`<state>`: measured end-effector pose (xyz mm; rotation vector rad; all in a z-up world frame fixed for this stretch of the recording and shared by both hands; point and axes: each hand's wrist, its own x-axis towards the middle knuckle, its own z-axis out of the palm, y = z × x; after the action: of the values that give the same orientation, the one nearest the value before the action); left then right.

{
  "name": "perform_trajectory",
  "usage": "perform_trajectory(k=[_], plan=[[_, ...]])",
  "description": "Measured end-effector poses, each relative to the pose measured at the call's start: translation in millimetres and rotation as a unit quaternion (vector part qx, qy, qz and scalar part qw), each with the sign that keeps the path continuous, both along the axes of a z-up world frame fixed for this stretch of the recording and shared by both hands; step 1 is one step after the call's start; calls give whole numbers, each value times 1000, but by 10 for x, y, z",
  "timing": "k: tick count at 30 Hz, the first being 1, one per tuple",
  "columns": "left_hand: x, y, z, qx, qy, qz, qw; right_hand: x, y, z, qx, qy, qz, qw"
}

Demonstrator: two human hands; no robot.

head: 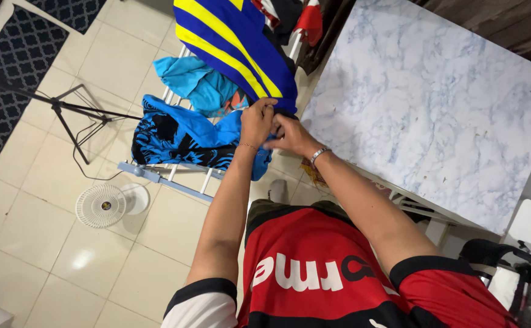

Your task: The person folds blue and black t-shirts on a table and places them into an open suitcase.

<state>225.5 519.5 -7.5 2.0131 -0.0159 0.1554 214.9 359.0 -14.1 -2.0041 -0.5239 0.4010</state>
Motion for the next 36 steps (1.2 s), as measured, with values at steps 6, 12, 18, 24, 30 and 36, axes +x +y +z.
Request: perform_trajectory(k=[6, 12, 18, 24, 30, 36], plan=[[-53, 83, -68, -3, 20, -17, 1000, -195, 20, -54, -53, -32, -18, 998], [-141, 47, 169, 10, -8, -61, 998, -248, -206, -251, 76, 118, -100, 985], [-359, -203, 776, 153, -137, -195, 959, -406, -599, 8, 367, 263, -184, 873], [-630, -870, 1004, 175, -42, -242, 953, -759, -1348, 245, 361, 163, -255, 882], [-1051, -1781, 783, 244, -3, -281, 928, -1371, -2409, 331, 409, 107, -337, 841], [-1444, -2600, 662, 44, 37, -277, 959, -2177, -3071, 194, 367, 80, -340, 862]])
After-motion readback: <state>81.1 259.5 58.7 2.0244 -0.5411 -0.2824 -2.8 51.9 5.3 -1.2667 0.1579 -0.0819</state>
